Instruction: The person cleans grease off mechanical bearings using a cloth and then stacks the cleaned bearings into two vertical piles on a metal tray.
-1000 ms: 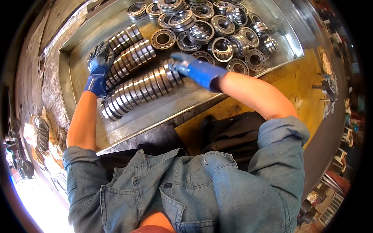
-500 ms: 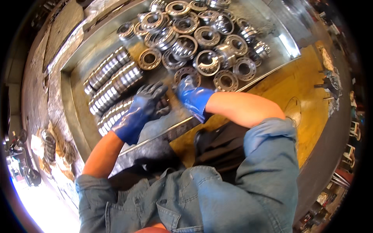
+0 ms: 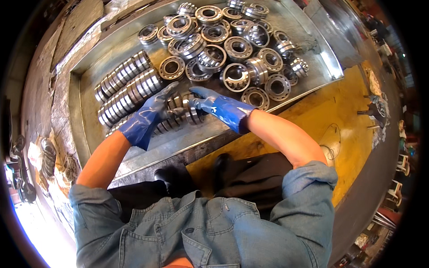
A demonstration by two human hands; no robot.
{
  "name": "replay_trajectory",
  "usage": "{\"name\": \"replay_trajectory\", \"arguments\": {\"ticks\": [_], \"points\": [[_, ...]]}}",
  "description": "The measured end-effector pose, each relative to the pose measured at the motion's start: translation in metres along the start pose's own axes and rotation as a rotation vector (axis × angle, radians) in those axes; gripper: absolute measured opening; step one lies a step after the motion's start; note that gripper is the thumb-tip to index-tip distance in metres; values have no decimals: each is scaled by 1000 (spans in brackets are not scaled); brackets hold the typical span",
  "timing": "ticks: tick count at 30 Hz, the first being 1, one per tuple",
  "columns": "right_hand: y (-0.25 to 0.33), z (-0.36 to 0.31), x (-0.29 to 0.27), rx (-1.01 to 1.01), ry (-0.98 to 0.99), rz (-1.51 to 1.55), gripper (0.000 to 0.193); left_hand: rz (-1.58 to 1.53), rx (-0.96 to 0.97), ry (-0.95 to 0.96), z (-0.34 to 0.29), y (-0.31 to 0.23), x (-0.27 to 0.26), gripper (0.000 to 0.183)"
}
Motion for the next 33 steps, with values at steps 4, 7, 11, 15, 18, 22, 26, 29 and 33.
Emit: {"name": "replay_trajectory", "arguments": {"ticks": [4,7,11,15,18,22,26,29,33], "points": [[-9,15,-19,-253,-184,-402,59,-1144,-542,-28,3,13,24,61],[40,24,-36,16,-101,-1069,55,-944,-323,0,-5,-3,15,79],[34,39,-24,-316,-223,-1381,55,383,225,82,-4,-40,16,88],[21,102,13,-278,-166,-1604,51,345,175,48,-1,-41,17,79],[10,134,21,-153,-97,-1619,47,-430,44,-13,3,-2,24,78],[1,140,17,-125,-70,-1608,44,16,24,31,4,-12,16,80],[3,119,12,38,100,-1416,49,10,98,0,-5,-31,13,85],[-6,115,-9,320,-56,-913,74,390,50,-4,-10,-33,15,87],[-36,117,-36,106,-103,-1056,63,365,-17,68,8,-42,26,92]]}}
Point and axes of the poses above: each hand's wrist, its own z-axis towards the middle knuckle, its own x-axis out of the palm, y = z × x, the point moved 7 cm from there along z, towards the middle knuckle, and after that the axes turned 11 degrees about -z, right-handed, at the moved point
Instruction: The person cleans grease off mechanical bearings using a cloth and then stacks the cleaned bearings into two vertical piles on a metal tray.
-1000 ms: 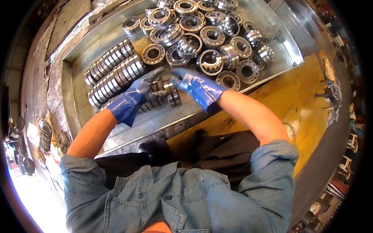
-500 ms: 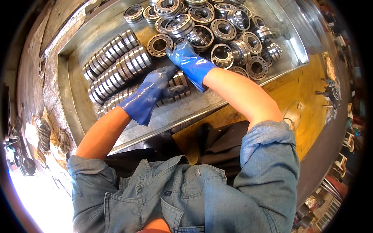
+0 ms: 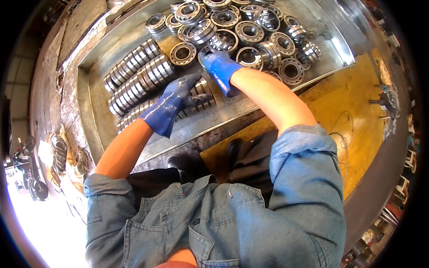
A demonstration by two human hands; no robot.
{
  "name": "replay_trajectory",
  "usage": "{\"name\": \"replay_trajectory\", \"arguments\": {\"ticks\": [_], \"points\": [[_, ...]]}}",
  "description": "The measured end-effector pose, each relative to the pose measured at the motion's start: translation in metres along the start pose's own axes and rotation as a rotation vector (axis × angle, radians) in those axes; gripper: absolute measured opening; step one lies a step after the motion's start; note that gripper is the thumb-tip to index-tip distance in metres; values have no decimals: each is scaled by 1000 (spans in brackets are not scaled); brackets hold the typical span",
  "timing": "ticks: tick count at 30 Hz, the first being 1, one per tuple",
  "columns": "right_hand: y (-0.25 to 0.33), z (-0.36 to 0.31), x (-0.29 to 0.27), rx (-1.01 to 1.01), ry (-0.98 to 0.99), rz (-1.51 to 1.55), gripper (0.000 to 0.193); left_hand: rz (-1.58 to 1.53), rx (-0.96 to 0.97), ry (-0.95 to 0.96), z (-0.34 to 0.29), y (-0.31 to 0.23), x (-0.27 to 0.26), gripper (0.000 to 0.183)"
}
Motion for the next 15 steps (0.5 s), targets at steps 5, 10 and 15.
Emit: {"name": "replay_trajectory", "arguments": {"ticks": [5,10,15], "points": [[21,-47,-6,-254,-123,50,48,9,-149,-32,-9,34,-6,99],[17,-82,-41,-122,-23,321,54,-2,-189,13,-6,25,-3,103],[-2,-115,-23,-13,357,1056,73,45,-12,-79,-7,27,-2,100]]}}
Point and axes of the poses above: each hand's wrist, its own z-axis towards the middle knuckle, its own x-axis out of the palm, y = z × x, the point moved 7 cm from there along z, towards the middle knuckle, and after that the axes turned 11 degrees about -z, right-handed, at the moved point
